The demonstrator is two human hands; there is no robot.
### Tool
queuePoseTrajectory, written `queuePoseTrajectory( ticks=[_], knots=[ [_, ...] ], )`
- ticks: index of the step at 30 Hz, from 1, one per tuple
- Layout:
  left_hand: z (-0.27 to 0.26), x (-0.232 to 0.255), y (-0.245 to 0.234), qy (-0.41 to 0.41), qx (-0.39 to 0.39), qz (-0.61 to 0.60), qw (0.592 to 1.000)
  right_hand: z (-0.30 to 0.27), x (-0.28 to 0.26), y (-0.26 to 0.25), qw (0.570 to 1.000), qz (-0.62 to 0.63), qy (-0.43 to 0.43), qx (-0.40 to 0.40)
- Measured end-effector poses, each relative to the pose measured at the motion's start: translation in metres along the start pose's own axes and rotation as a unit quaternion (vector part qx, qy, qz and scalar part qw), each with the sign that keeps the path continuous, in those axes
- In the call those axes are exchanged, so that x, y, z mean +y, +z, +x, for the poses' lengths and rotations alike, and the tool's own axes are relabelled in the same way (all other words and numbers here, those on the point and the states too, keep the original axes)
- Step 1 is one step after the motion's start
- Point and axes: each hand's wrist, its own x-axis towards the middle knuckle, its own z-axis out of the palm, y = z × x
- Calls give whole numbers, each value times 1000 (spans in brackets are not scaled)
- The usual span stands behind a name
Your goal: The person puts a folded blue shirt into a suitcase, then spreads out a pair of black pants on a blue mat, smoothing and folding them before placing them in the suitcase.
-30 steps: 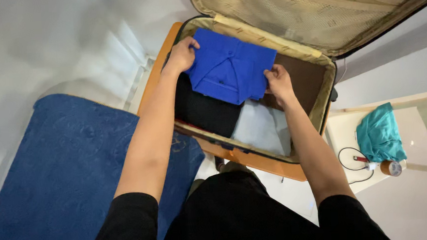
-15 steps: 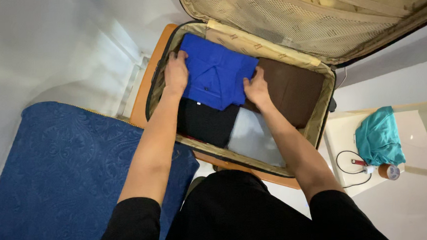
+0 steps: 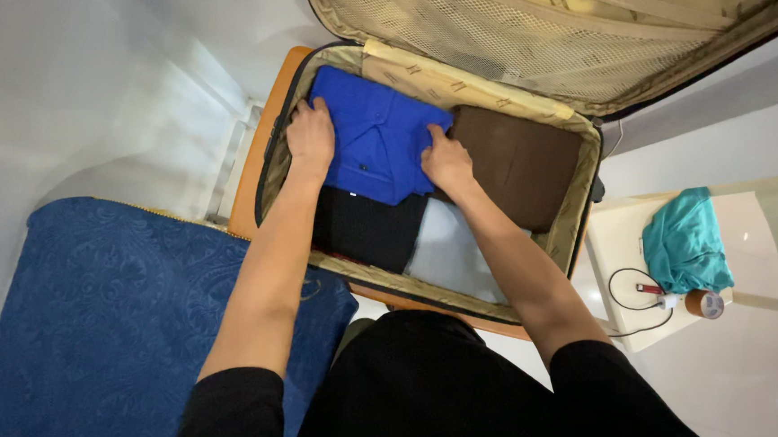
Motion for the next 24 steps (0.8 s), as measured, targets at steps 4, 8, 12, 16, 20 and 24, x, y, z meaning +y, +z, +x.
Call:
queuePoseTrajectory(
  ticks=[4,8,12,16,20,24],
  knots=[
    [8,4,-2,6,12,5,1000,2,-14,-10,999,-42,-13,-26],
    [9,16,-27,18,-19,21,999,-23,-48,-41,989,-138,-49,-7],
    [12,19,-49,114,-13,-25,993,-39,-74,-60,989,-135,-57,-31],
    [22,14,-43,221,67,-135,964,-27,-86,-41,966,-137,-214,52],
    [26,10,-17,219,28,-123,968,-2,-96,-6,949,-178,-253,62],
    [18,2,-2,209,-22,-161,964,1,-88,11,952,-207,-225,7]
  ],
)
